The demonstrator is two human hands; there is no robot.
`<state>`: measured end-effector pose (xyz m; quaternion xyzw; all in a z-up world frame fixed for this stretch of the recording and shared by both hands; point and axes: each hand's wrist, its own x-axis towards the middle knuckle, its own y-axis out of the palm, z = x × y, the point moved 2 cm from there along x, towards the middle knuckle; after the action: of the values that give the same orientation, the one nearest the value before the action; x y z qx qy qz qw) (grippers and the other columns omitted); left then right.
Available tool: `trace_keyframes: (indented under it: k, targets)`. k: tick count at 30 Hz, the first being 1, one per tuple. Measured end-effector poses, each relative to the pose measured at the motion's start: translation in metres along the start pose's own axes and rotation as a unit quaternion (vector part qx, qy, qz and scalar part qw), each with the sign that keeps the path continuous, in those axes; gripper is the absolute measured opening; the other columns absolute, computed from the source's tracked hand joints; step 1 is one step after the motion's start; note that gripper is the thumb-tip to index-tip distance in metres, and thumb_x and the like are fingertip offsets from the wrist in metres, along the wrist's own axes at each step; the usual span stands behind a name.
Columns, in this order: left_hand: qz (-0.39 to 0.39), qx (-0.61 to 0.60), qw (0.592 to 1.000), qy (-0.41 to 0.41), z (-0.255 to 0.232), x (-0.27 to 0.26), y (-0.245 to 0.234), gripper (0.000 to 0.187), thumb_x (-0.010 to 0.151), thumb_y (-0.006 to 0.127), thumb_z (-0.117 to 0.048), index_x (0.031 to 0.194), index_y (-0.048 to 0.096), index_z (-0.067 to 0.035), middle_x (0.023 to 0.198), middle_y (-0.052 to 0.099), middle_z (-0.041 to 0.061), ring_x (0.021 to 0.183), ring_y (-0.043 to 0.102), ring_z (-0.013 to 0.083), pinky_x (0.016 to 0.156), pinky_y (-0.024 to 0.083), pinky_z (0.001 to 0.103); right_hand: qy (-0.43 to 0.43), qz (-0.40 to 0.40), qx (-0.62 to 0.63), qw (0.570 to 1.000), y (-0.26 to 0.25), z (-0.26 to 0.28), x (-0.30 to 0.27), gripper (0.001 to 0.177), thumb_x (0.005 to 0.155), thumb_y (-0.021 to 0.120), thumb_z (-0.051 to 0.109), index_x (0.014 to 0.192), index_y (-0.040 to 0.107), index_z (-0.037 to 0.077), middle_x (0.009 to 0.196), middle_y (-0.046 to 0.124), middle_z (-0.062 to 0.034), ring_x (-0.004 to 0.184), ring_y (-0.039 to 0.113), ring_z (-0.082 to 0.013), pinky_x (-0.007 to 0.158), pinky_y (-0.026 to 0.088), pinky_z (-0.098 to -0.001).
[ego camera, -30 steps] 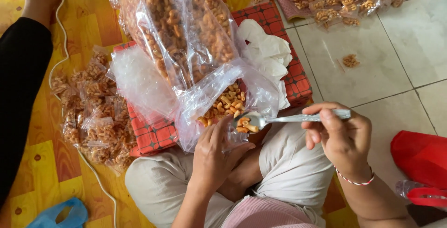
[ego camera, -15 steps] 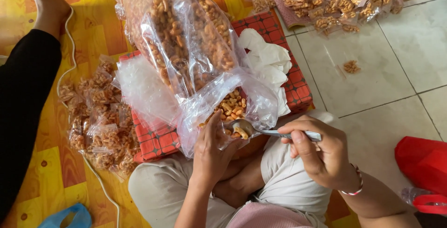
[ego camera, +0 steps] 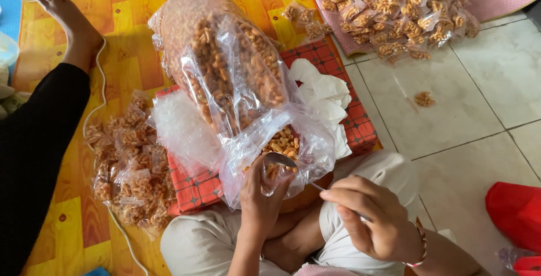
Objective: Manually portioning snacks from a large bulk bag into smaller individual plastic bags using a spoon.
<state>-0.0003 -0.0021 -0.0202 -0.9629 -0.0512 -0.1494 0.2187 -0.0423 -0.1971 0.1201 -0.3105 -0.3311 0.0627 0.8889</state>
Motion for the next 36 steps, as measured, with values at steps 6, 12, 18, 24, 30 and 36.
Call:
trace_keyframes:
  k: [6, 12, 18, 24, 30, 36]
  targets:
    - [0.004, -0.067, 0.998, 0.023, -0.028, -0.007, -0.028, 0.044, 0.084, 0.077, -0.01, 0.124, 0.061, -0.001, 0.114, 0.077, 0.013, 0.1, 0.077, 0.0242, 0.087, 0.061, 0.034, 0.178, -0.166, 0.095, 0.965, -0.006, -0.016, -0.046, 0.034, 0.094, 0.06, 0.031, 0.103, 0.065, -0.001, 0.09, 0.072, -0.0094, 0.057, 0.07, -0.012, 0.061, 0.057, -0.0224]
    - [0.01, -0.113, 0.993, -0.028, -0.01, -0.054, -0.038, 0.069, 0.08, 0.082, -0.013, 0.14, 0.048, -0.004, 0.106, 0.08, 0.01, 0.087, 0.079, 0.0172, 0.078, 0.063, 0.027, 0.206, -0.068, -0.039, 0.976, 0.05, -0.034, -0.053, 0.018, 0.083, 0.076, 0.012, 0.099, 0.07, 0.008, 0.079, 0.078, 0.0017, 0.061, 0.075, -0.0085, 0.054, 0.056, -0.0216]
    - [0.009, -0.1, 0.994, -0.038, -0.013, -0.071, -0.03, 0.069, 0.074, 0.089, -0.014, 0.132, 0.054, -0.002, 0.109, 0.081, 0.01, 0.089, 0.081, 0.0179, 0.077, 0.066, 0.027, 0.173, -0.065, 0.007, 0.983, 0.099, -0.059, -0.064, 0.027, 0.088, 0.074, 0.01, 0.112, 0.065, 0.003, 0.096, 0.077, -0.0058, 0.07, 0.077, -0.0122, 0.06, 0.06, -0.0228]
    - [0.023, -0.092, 0.995, -0.031, -0.017, -0.069, -0.027, 0.053, 0.074, 0.088, -0.014, 0.118, 0.063, -0.001, 0.102, 0.074, 0.009, 0.082, 0.074, 0.0175, 0.074, 0.061, 0.028, 0.204, -0.098, 0.036, 0.973, 0.103, -0.063, -0.081, 0.029, 0.091, 0.071, 0.011, 0.118, 0.067, 0.004, 0.099, 0.077, -0.0062, 0.077, 0.079, -0.0113, 0.068, 0.066, -0.0224]
    - [0.042, -0.087, 0.995, -0.039, -0.017, -0.068, -0.025, 0.055, 0.078, 0.086, -0.017, 0.122, 0.06, 0.001, 0.107, 0.075, 0.012, 0.086, 0.076, 0.019, 0.075, 0.062, 0.028, 0.252, -0.107, 0.08, 0.958, 0.092, -0.06, -0.094, 0.025, 0.093, 0.064, 0.008, 0.117, 0.066, 0.002, 0.086, 0.078, -0.0062, 0.071, 0.076, -0.0116, 0.065, 0.063, -0.0219]
    - [0.056, -0.072, 0.995, -0.048, -0.019, -0.065, -0.025, 0.059, 0.075, 0.088, -0.016, 0.125, 0.06, 0.0, 0.109, 0.075, 0.011, 0.088, 0.077, 0.0193, 0.076, 0.063, 0.029, 0.253, -0.121, 0.101, 0.955, 0.091, -0.062, -0.096, 0.023, 0.094, 0.063, 0.004, 0.117, 0.065, 0.001, 0.089, 0.076, -0.008, 0.073, 0.075, -0.0131, 0.068, 0.065, -0.0231]
